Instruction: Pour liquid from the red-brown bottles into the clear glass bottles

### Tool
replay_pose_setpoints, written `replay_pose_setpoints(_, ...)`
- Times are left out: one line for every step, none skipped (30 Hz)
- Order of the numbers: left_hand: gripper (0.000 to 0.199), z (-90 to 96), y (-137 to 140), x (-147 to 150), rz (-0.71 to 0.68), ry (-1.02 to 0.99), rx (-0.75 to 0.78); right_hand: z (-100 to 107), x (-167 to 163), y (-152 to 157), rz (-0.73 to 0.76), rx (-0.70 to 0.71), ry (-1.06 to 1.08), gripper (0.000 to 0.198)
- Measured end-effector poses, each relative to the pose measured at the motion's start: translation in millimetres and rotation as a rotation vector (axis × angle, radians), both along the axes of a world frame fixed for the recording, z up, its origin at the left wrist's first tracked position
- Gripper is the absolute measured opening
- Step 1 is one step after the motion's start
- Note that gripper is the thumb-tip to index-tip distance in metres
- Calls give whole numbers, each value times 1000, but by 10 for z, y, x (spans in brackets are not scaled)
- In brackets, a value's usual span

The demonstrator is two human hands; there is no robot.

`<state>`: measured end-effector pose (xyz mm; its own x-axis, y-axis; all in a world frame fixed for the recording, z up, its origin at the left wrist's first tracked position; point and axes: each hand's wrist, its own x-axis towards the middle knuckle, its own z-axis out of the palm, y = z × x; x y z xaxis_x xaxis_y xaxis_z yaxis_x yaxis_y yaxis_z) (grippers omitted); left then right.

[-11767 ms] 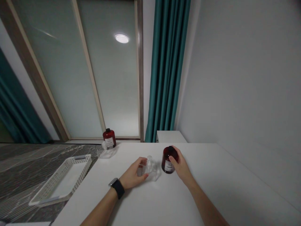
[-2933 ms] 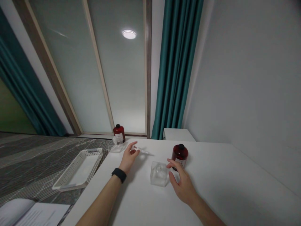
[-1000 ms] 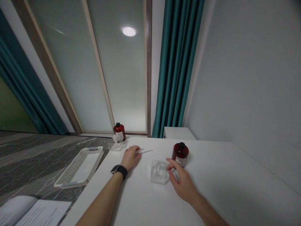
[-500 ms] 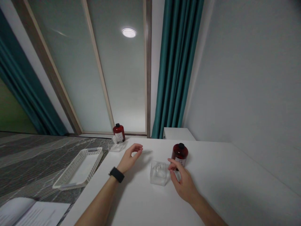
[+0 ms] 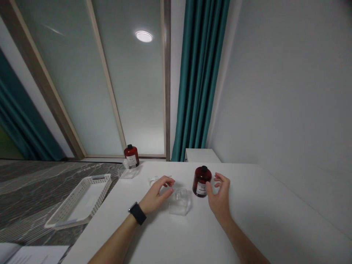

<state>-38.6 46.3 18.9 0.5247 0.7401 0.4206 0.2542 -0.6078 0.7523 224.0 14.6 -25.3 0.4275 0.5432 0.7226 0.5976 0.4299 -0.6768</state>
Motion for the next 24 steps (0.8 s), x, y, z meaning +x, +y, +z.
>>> replay_pose_setpoints(22, -3, -8, 18, 3, -5, 5, -22, 9, 36, 9, -12, 9, 46)
replay_pose_setpoints(22, -6, -13, 34, 9, -11, 9, -43, 10, 70, 28, -27, 23, 50)
replay_pose_setpoints(21, -8, -15, 49, 18, -18, 11, -63, 4, 101, 56, -45, 42, 54)
replay_pose_setpoints(20, -10, -16, 62, 30, -23, 11, -80, -7, 129, 86, -63, 62, 57)
replay_pose_setpoints(20, -13, -14, 73, 41, -24, 11, -94, -23, 155, 115, -83, 82, 60)
replay_pose_setpoints(19, -17, -12, 80, 50, -20, 11, -104, -41, 178, 142, -104, 99, 63)
replay_pose_setpoints(18, -22, -9, 86, 58, -13, 13, -111, -58, 199, 163, -123, 113, 66)
replay_pose_setpoints(17, -26, -6, 89, 64, -3, 14, -116, -74, 218, 177, -138, 124, 68)
replay_pose_setpoints(17, -31, -3, 90, 70, 7, 17, -118, -87, 237, 185, -148, 133, 70)
replay_pose_setpoints(16, -34, -2, 89, 75, 17, 19, -118, -96, 256, 188, -151, 143, 71)
replay_pose_setpoints(15, -37, 0, 87, 80, 24, 20, -117, -100, 274, 191, -151, 154, 71)
replay_pose_setpoints(15, -38, 1, 85, 84, 26, 20, -115, -100, 291, 196, -149, 170, 71)
replay_pose_setpoints(15, -37, 2, 83, 89, 26, 19, -111, -96, 306, 208, -151, 187, 70)
replay_pose_setpoints(15, -36, 3, 81, 93, 23, 18, -106, -90, 318, 224, -155, 202, 68)
replay_pose_setpoints(14, -33, 4, 80, 96, 18, 17, -100, -83, 327, 244, -160, 214, 67)
replay_pose_setpoints(14, -31, 6, 79, 97, 14, 16, -93, -75, 330, 265, -165, 221, 65)
replay_pose_setpoints(15, -29, 9, 78, 99, 9, 16, -85, -67, 328, 286, -169, 221, 64)
replay_pose_setpoints(15, -28, 12, 76, 100, 6, 16, -78, -60, 319, 305, -172, 217, 62)
replay_pose_setpoints(15, -27, 16, 74, 101, 3, 16, -73, -53, 304, 320, -174, 212, 61)
replay_pose_setpoints(15, -27, 20, 70, 103, -1, 15, -69, -46, 282, 338, -177, 208, 60)
replay_pose_setpoints(16, -28, 25, 66, 108, -6, 13, -68, -39, 255, 357, -185, 203, 59)
replay_pose_setpoints(16, -28, 30, 61, 112, -12, 10, -69, -31, 224, 381, -195, 198, 60)
replay_pose_setpoints(17, -27, 34, 56, 118, -17, 7, -71, -23, 191, 408, -207, 194, 60)
replay_pose_setpoints(18, -25, 39, 51, 126, -22, 5, -74, -15, 157, 438, -220, 191, 61)
